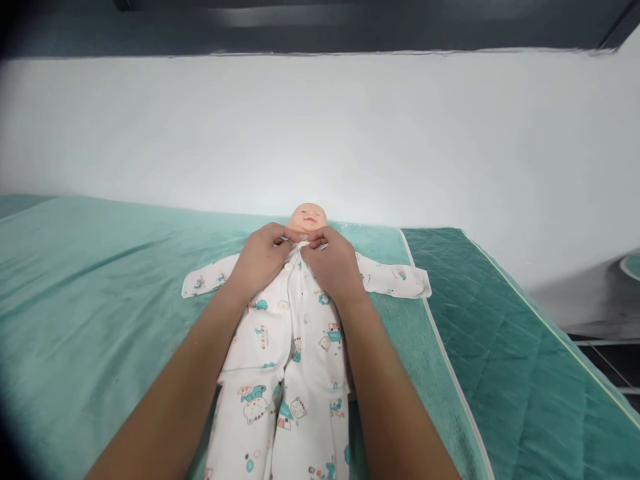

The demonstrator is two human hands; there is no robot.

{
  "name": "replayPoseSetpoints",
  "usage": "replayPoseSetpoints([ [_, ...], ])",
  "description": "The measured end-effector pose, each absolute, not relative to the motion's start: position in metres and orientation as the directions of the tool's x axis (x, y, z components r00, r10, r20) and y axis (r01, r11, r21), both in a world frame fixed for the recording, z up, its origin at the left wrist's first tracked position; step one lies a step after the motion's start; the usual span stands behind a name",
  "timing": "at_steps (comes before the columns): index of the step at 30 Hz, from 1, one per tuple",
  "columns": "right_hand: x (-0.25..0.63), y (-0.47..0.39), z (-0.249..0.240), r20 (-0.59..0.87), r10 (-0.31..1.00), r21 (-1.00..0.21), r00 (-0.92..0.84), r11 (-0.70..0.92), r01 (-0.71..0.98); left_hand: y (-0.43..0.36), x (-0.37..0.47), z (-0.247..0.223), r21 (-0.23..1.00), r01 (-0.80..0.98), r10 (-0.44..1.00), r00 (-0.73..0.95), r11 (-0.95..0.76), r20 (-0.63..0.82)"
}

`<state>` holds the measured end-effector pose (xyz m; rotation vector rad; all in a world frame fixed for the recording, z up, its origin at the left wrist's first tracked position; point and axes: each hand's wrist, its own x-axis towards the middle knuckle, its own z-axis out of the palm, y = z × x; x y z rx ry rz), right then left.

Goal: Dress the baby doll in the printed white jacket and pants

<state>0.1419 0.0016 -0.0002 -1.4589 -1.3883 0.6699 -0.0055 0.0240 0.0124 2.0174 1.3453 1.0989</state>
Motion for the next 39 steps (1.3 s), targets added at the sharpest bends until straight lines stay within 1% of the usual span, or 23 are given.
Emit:
replayPoseSetpoints([
  [5, 0.142, 0.006, -0.005, 0.265, 0.941, -0.893, 0.210, 0.157, 0.422, 0.022, -0.005, 0.012, 0.715, 0.551, 0.901, 0.212, -0.430, 0.379],
  [10, 0.142, 0.005, -0.004, 0.253, 0.943, -0.897, 0.218, 0.144, 0.417, 0.023, -0.006, 0.008, 0.679, 0.545, 0.868, 0.251, -0.492, 0.428],
  [13, 0.142, 0.004, -0.002, 0.257, 0.939, -0.897, 0.228, 0.145, 0.417, 0.024, -0.007, 0.006, 0.667, 0.571, 0.873, 0.236, -0.479, 0.426],
  [17, 0.142, 0.002, -0.001, 0.285, 0.940, -0.878, 0.187, 0.177, 0.446, 0.025, -0.006, 0.007, 0.680, 0.578, 0.888, 0.219, -0.452, 0.404],
  [21, 0.144, 0.001, -0.003, 0.423, 0.896, -0.782, 0.136, 0.285, 0.554, 0.024, -0.006, 0.008, 0.687, 0.568, 0.888, 0.222, -0.453, 0.402],
  [24, 0.146, 0.000, -0.004, 0.510, 0.860, -0.693, 0.030, 0.390, 0.606, 0.023, -0.007, 0.009, 0.676, 0.570, 0.881, 0.234, -0.467, 0.412],
  [27, 0.147, -0.002, -0.003, 0.552, 0.832, -0.621, -0.056, 0.456, 0.637, 0.023, -0.006, 0.009, 0.662, 0.572, 0.871, 0.247, -0.485, 0.424],
  [31, 0.148, -0.009, -0.001, 0.565, 0.822, -0.566, -0.078, 0.454, 0.688, 0.019, -0.009, 0.011, 0.637, 0.580, 0.857, 0.265, -0.508, 0.442],
  [33, 0.149, -0.016, 0.000, 0.552, 0.829, -0.573, -0.090, 0.455, 0.682, 0.012, -0.013, 0.013, 0.616, 0.595, 0.850, 0.275, -0.517, 0.449],
  [36, 0.150, -0.032, -0.001, 0.513, 0.851, -0.639, -0.109, 0.463, 0.614, -0.005, -0.021, 0.014, 0.628, 0.568, 0.843, 0.281, -0.532, 0.459],
  [39, 0.148, -0.052, -0.006, 0.517, 0.855, -0.697, -0.040, 0.448, 0.560, -0.025, -0.026, 0.010, 0.660, 0.500, 0.826, 0.275, -0.561, 0.493],
])
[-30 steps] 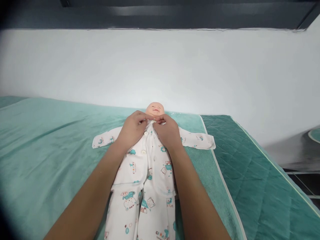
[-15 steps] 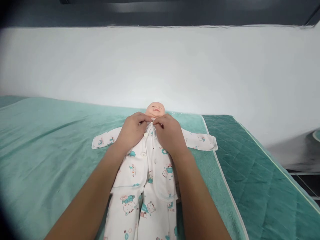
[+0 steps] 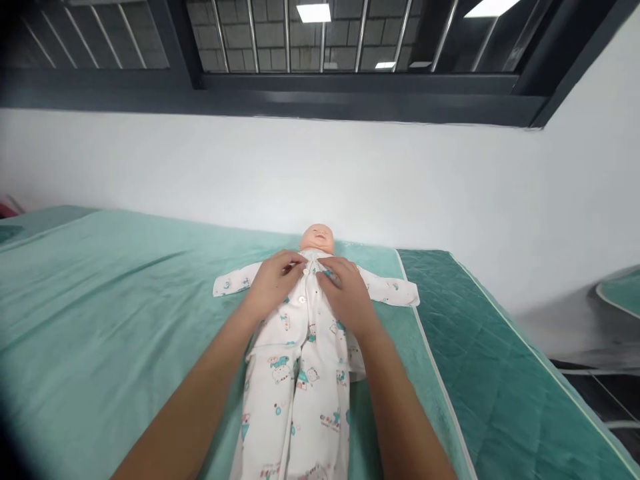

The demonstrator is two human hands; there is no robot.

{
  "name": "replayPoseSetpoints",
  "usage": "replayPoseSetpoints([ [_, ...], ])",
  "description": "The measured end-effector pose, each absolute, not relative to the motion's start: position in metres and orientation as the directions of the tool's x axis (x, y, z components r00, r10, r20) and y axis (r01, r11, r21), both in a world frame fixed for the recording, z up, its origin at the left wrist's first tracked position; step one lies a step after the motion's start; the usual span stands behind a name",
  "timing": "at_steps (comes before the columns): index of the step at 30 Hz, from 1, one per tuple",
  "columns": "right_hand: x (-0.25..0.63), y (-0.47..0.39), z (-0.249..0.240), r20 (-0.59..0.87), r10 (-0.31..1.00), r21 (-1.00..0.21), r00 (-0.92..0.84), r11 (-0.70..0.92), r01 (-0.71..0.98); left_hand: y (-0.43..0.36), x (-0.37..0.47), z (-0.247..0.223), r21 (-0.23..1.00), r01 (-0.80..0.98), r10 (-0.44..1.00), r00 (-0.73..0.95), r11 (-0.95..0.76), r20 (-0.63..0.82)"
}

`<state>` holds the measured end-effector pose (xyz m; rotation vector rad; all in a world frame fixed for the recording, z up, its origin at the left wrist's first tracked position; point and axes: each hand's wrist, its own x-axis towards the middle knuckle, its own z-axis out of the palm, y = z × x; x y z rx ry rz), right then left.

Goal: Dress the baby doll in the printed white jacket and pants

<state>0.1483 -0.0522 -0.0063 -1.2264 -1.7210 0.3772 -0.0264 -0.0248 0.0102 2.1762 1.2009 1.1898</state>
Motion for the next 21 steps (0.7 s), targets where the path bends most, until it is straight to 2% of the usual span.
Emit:
replayPoseSetpoints([
  [3, 0.142, -0.068, -0.013, 0.589, 0.804, -0.662, 0.080, 0.423, 0.618, -0.039, -0.027, 0.001, 0.660, 0.456, 0.795, 0.234, -0.598, 0.559],
  [6, 0.136, -0.074, -0.014, 0.612, 0.781, -0.605, 0.126, 0.359, 0.711, -0.042, -0.026, -0.005, 0.624, 0.469, 0.767, 0.219, -0.625, 0.604],
  [11, 0.134, -0.074, -0.003, 0.409, 0.906, -0.657, 0.108, 0.210, 0.725, -0.039, -0.025, -0.003, 0.549, 0.540, 0.745, 0.250, -0.637, 0.619],
  [14, 0.136, -0.073, 0.005, 0.355, 0.927, -0.646, 0.119, 0.151, 0.749, -0.042, -0.022, 0.004, 0.503, 0.559, 0.725, 0.296, -0.659, 0.622],
  [19, 0.133, -0.075, 0.012, 0.348, 0.932, -0.546, 0.100, 0.115, 0.830, -0.047, -0.014, 0.012, 0.744, 0.434, 0.860, 0.205, -0.508, 0.467],
  [21, 0.131, -0.076, 0.012, 0.359, 0.928, -0.523, 0.096, 0.115, 0.845, -0.047, -0.014, 0.012, 0.796, 0.395, 0.889, 0.194, -0.458, 0.415],
])
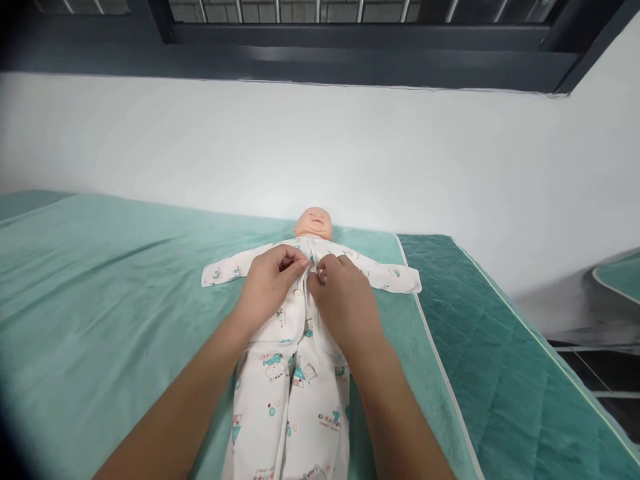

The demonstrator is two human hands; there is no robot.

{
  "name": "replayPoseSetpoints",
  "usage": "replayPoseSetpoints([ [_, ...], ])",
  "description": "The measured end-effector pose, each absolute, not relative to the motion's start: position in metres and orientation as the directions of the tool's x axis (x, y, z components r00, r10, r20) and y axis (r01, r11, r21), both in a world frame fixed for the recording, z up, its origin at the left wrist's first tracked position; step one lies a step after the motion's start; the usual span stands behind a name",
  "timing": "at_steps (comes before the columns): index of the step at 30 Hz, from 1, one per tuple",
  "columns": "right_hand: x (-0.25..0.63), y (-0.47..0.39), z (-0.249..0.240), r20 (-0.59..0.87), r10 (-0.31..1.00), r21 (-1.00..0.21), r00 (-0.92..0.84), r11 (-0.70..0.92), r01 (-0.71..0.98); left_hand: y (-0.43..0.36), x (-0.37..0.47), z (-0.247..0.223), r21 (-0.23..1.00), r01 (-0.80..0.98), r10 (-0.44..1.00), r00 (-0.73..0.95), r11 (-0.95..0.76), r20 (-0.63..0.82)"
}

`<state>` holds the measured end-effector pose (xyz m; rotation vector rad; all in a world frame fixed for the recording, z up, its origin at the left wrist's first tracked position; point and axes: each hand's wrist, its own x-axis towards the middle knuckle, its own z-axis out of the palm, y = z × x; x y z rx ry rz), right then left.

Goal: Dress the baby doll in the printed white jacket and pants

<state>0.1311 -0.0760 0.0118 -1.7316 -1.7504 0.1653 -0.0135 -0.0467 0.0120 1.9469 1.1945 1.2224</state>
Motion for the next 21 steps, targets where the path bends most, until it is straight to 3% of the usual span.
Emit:
replayPoseSetpoints([
  [3, 0.131, -0.075, 0.011, 0.352, 0.926, -0.604, 0.136, 0.114, 0.789, -0.045, -0.014, 0.008, 0.832, 0.357, 0.904, 0.202, -0.426, 0.376],
  [7, 0.134, -0.072, 0.013, 0.259, 0.945, -0.842, 0.197, 0.121, 0.526, -0.042, -0.017, 0.004, 0.861, 0.321, 0.917, 0.203, -0.394, 0.344],
  [9, 0.133, -0.073, 0.014, 0.232, 0.946, -0.902, 0.225, 0.123, 0.414, -0.042, -0.018, 0.004, 0.875, 0.299, 0.921, 0.203, -0.380, 0.331],
  [21, 0.130, -0.072, 0.000, 0.211, 0.962, -0.968, 0.172, 0.182, 0.171, -0.040, -0.024, 0.004, 0.931, 0.195, 0.934, 0.252, -0.307, 0.255],
])
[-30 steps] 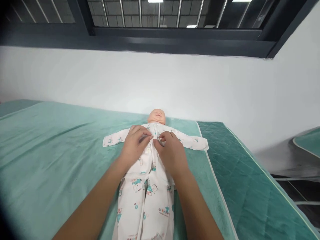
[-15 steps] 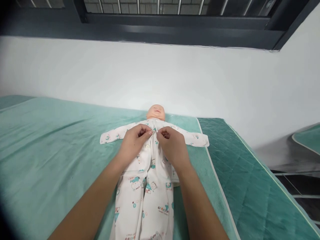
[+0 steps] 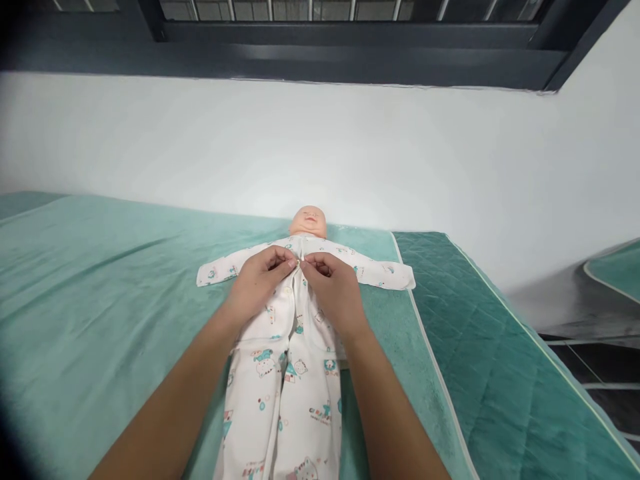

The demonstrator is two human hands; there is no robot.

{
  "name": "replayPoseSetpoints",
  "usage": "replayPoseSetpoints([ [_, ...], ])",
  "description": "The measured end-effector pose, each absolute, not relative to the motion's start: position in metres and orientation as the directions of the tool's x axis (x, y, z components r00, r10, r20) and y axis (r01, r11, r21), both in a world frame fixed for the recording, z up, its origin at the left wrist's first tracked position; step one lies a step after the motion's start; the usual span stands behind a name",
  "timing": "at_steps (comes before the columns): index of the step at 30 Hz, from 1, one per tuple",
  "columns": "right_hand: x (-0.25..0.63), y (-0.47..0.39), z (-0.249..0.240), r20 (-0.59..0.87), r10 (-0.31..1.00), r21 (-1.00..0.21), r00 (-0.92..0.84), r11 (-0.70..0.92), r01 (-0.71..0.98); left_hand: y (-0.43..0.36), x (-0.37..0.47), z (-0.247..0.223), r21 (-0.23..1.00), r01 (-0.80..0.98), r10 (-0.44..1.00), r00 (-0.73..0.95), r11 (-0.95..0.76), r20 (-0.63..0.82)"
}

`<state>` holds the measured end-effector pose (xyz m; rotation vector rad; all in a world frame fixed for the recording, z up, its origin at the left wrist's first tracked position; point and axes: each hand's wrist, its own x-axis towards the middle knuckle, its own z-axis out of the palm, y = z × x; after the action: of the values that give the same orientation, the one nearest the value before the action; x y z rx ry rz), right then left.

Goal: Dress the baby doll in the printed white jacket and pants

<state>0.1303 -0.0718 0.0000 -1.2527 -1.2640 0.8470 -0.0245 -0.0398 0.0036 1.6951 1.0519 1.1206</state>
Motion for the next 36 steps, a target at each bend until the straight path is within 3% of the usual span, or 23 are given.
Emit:
replayPoseSetpoints([
  [11, 0.1321, -0.0729, -0.0053, 0.197, 0.971, -0.973, 0.134, 0.177, 0.151, -0.0400, -0.0243, 0.0005, 0.928, 0.165, 0.922, 0.259, -0.335, 0.287],
  [25, 0.1254, -0.0729, 0.0001, 0.241, 0.966, -0.872, 0.096, 0.172, 0.458, -0.0441, -0.0217, 0.0040, 0.932, 0.233, 0.942, 0.252, -0.279, 0.219],
  [36, 0.1230, -0.0762, -0.0046, 0.278, 0.957, -0.818, 0.076, 0.195, 0.540, -0.0414, -0.0234, 0.0019, 0.968, 0.105, 0.939, 0.286, -0.229, 0.191],
])
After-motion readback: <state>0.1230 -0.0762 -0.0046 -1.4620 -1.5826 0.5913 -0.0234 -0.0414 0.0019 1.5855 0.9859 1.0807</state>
